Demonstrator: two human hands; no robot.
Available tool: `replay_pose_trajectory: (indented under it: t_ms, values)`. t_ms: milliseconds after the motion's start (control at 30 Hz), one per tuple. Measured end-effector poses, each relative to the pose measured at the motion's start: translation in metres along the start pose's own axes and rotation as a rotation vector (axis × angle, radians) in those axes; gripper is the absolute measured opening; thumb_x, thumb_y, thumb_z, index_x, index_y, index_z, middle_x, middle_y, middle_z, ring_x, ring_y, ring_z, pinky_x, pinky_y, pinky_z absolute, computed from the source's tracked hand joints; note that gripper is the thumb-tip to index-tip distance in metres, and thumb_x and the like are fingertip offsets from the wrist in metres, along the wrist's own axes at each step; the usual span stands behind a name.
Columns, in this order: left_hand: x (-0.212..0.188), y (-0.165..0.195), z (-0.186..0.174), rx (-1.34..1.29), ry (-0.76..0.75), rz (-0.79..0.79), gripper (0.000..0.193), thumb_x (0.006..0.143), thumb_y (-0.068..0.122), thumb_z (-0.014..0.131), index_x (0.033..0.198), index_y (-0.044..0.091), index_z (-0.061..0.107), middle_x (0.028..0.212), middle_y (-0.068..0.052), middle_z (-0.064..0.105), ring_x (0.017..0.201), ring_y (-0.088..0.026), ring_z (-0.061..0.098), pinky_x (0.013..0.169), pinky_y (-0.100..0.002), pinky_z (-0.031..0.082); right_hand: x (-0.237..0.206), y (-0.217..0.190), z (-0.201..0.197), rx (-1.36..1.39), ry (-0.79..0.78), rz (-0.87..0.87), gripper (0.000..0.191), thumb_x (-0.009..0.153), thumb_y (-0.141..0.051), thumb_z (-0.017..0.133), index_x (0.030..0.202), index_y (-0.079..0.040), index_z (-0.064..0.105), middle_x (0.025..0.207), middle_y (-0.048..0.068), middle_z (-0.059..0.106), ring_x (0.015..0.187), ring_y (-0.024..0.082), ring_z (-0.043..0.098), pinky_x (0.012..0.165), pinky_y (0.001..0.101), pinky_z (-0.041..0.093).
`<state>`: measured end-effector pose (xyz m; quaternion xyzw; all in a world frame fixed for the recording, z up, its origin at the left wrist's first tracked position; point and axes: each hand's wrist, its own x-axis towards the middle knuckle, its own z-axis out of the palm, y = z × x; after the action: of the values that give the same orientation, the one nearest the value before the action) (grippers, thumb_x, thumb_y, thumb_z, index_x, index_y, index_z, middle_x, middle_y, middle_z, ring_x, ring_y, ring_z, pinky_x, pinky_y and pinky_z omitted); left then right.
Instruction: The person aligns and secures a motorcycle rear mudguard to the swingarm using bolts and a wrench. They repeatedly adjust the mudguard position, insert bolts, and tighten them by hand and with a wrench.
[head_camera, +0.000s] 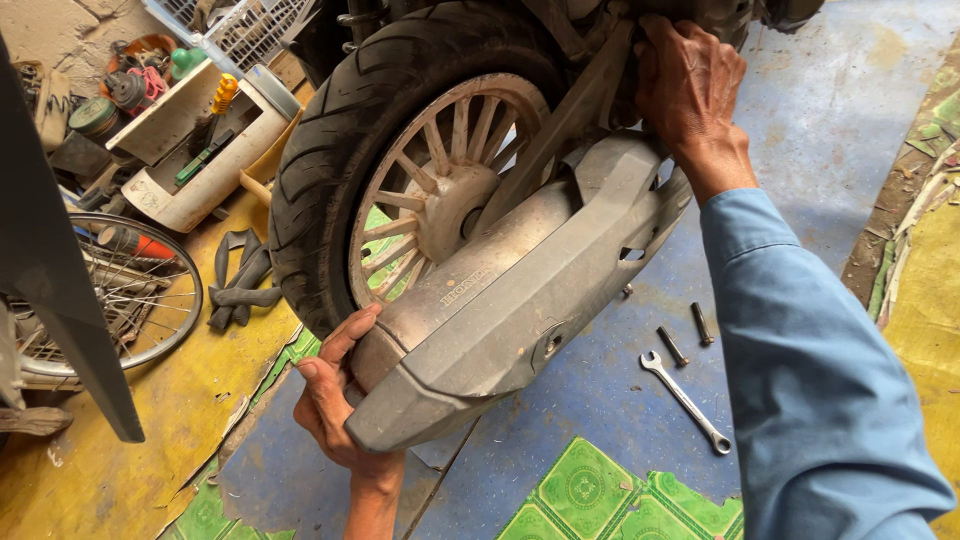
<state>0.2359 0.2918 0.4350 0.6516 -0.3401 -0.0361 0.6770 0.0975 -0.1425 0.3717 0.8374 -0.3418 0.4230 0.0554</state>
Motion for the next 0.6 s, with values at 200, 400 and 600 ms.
replay_pose_trajectory:
  t_ms: [200,400,600]
  values:
    - [0.002,-0.004,-0.003,0.046,0.013,0.021,0.065,0.115,0.043,0.026,0.114,-0.002,0.072,0.119,-0.016,0.075,0.118,-0.028,0.070,0.111,-0.043,0.053,0.006,-0.002,0.010,-0.179,-0.049,-0.057,0.018,0.095,-0.012,0.073,0.112,-0.007,0.069,0.108,0.013,0.069,0.075,0.035,0.070,0.059,0.0463,0.052]
    - [0.002,-0.004,-0.003,0.076,0.022,0.045,0.064,0.115,0.044,0.027,0.114,-0.002,0.073,0.118,-0.016,0.075,0.118,-0.028,0.070,0.112,-0.043,0.051,0.006,-0.004,0.016,-0.241,-0.041,-0.073,0.039,0.080,-0.015,0.080,0.116,-0.003,0.069,0.121,0.014,0.065,0.068,0.032,0.069,0.055,0.0434,0.052]
    - [0.002,-0.005,-0.004,0.051,0.024,0.037,0.064,0.115,0.044,0.029,0.113,-0.002,0.073,0.117,-0.016,0.076,0.117,-0.028,0.071,0.112,-0.043,0.052,0.008,0.000,0.027,-0.267,-0.033,-0.065,0.038,0.089,-0.024,0.082,0.117,-0.003,0.069,0.112,0.012,0.064,0.067,0.030,0.068,0.057,0.0428,0.051]
